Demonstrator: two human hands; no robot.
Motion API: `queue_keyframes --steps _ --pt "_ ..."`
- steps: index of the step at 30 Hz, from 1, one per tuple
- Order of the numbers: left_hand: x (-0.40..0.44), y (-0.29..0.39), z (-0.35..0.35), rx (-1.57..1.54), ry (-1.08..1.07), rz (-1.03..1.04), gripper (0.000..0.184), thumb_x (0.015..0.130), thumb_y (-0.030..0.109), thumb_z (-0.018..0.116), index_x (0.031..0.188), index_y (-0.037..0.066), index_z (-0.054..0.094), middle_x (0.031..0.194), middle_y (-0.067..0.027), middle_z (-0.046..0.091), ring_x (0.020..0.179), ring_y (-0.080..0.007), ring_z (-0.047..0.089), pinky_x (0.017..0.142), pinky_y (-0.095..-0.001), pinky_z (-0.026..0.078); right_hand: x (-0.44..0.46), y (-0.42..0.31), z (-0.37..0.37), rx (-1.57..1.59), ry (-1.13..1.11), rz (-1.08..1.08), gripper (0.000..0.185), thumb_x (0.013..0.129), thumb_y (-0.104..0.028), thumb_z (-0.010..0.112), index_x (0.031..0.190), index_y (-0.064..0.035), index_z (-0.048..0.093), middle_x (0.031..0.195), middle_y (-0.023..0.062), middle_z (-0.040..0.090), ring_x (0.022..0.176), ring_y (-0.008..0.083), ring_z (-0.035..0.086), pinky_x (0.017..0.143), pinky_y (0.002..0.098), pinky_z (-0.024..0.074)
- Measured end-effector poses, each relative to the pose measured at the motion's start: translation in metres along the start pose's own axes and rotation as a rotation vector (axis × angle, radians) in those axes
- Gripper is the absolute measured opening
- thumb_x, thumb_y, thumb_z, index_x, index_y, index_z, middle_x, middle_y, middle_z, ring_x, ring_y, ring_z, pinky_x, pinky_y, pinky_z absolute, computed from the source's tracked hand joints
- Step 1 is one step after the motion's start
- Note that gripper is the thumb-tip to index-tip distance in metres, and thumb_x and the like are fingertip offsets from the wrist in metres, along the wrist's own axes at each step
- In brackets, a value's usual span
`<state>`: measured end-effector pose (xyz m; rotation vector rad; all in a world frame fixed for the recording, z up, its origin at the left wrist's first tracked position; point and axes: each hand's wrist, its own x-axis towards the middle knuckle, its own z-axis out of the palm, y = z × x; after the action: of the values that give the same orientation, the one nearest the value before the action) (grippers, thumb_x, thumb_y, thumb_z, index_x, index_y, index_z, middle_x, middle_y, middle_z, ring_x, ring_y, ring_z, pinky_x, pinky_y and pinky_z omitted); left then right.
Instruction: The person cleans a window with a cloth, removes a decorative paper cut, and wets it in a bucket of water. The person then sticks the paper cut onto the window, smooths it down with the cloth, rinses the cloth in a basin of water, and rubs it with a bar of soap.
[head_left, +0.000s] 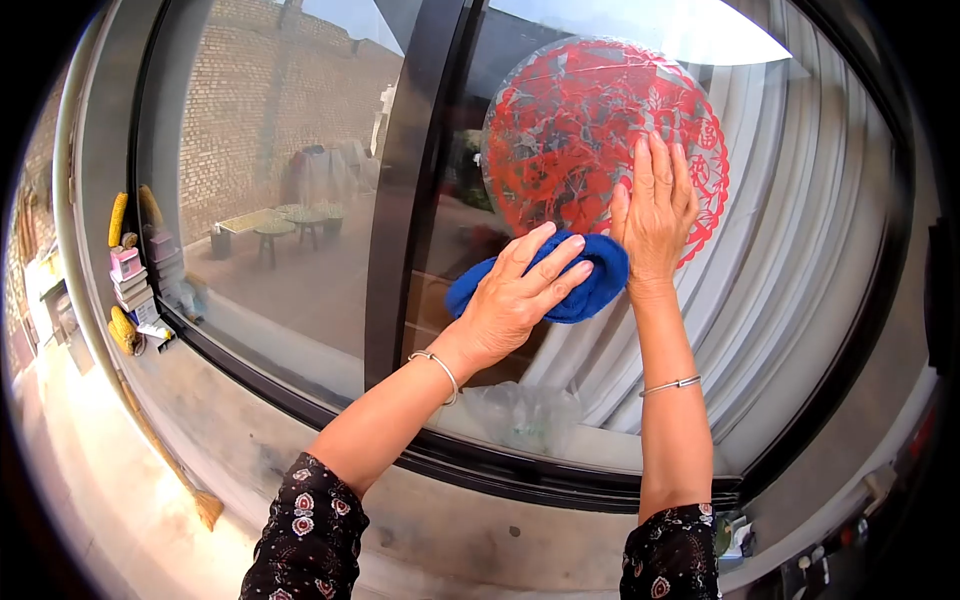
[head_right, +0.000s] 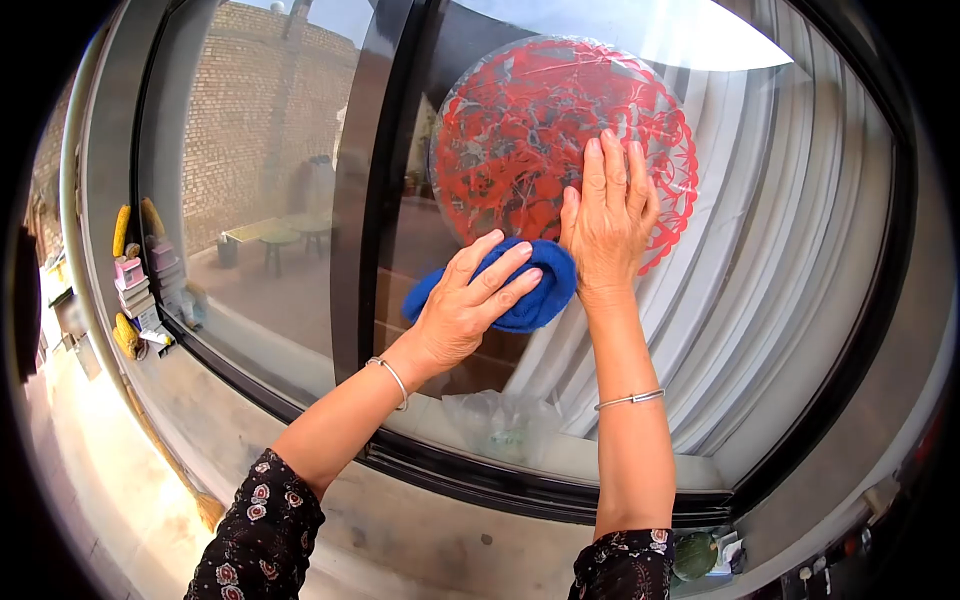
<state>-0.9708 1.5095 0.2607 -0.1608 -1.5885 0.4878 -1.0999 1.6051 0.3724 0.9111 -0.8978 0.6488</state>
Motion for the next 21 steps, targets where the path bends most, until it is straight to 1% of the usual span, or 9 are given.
queue_keyframes --steps 4,7,10,12,13,16,18,19,21 --pt "-0.017 0.009 -0.015 -0.057 -0.087 0.093 0.04 0.077 0.004 0.059 0.117 0.008 0.063 0.131 -0.0095 0.055 0.124 -0.0333 0.047 0.101 -0.0442 0.043 0.001 0.0 -0.003 0.015 0.003 -0.002 0.051 0.084 -0.019 0.06 0.133 -0.0065 0.05 0.143 0.005 0.044 0.135 0.0257 0.034 0.105 0.0419 0.0261" --pt "0.01 0.01 -0.024 0.012 0.081 0.014 0.039 0.076 -0.001 0.058 0.114 0.006 0.064 0.129 -0.0102 0.056 0.122 -0.0335 0.049 0.1 -0.0421 0.043 0.0 0.0 0.002 -0.001 0.019 -0.005 0.05 0.085 -0.02 0.061 0.132 -0.007 0.051 0.142 0.005 0.045 0.135 0.0253 0.035 0.105 0.0417 0.0267" --pt "0.039 0.003 -0.015 -0.023 0.1 -0.081 0.047 0.073 -0.007 0.056 0.118 0.006 0.061 0.133 -0.0091 0.052 0.125 -0.0345 0.044 0.102 -0.0429 0.042 -0.001 0.005 0.005 0.037 0.025 -0.025 0.048 0.085 -0.018 0.06 0.131 -0.0071 0.052 0.14 0.0051 0.046 0.134 0.0255 0.036 0.105 0.0421 0.0278" --pt "0.031 0.006 -0.001 -0.061 0.039 -0.061 0.049 0.073 -0.008 0.055 0.119 0.007 0.06 0.135 -0.0074 0.051 0.128 -0.0337 0.042 0.104 -0.0428 0.04 0.001 0.008 -0.004 0.112 0.001 -0.039 0.045 0.086 -0.014 0.06 0.13 -0.0069 0.052 0.139 0.0052 0.048 0.133 0.0261 0.037 0.105 0.0432 0.0284" --pt "0.023 0.013 -0.001 -0.062 -0.006 -0.051 0.049 0.073 -0.008 0.055 0.119 0.007 0.06 0.135 -0.007 0.051 0.128 -0.0334 0.041 0.104 -0.0429 0.04 0.001 0.011 -0.011 0.248 0.03 -0.051 0.039 0.087 -0.008 0.058 0.126 -0.0039 0.055 0.135 0.0085 0.051 0.131 0.0282 0.04 0.103 0.0426 0.0333" --pt "-0.008 0.029 -0.001 -0.143 -0.144 0.009 0.045 0.074 -0.006 0.056 0.117 0.006 0.061 0.132 -0.0067 0.053 0.128 -0.0317 0.042 0.103 -0.0441 0.04 -0.013 0.0 -0.051 0.432 0.063 0.118 0.034 0.087 -0.005 0.057 0.121 -0.0012 0.058 0.13 0.0119 0.054 0.125 0.0299 0.045 0.1 0.0405 0.0383" --pt "-0.023 0.038 -0.003 -0.155 -0.171 -0.101 0.043 0.073 -0.008 0.056 0.114 0.005 0.063 0.129 -0.0094 0.055 0.125 -0.0319 0.045 0.102 -0.0421 0.041 -0.036 -0.017 -0.075 0.58 -0.062 0.252 0.034 0.088 -0.01 0.059 0.121 -0.0003 0.059 0.126 0.0142 0.056 0.116 0.0299 0.049 0.098 0.0379 0.0406" --pt "-0.023 0.044 -0.008 -0.292 -0.103 -0.261 0.044 0.072 -0.01 0.054 0.112 0.004 0.063 0.128 -0.0114 0.055 0.122 -0.0332 0.047 0.102 -0.0407 0.041 -0.047 -0.028 -0.086 0.697 -0.139 0.328 0.036 0.088 -0.013 0.06 0.122 -0.001 0.058 0.126 0.0144 0.055 0.115 0.0299 0.049 0.098 0.0384 0.0399" --pt "-0.017 0.052 -0.018 -0.521 0.036 -0.489 0.051 0.069 -0.014 0.045 0.115 0.001 0.061 0.124 -0.0144 0.058 0.115 -0.0313 0.053 0.098 -0.0363 0.043 -0.071 -0.045 -0.096 0.788 -0.288 0.239 0.06 0.083 -0.036 0.069 0.13 -0.0029 0.053 0.136 0.0158 0.046 0.119 0.0311 0.046 0.1 0.0402 0.0388"
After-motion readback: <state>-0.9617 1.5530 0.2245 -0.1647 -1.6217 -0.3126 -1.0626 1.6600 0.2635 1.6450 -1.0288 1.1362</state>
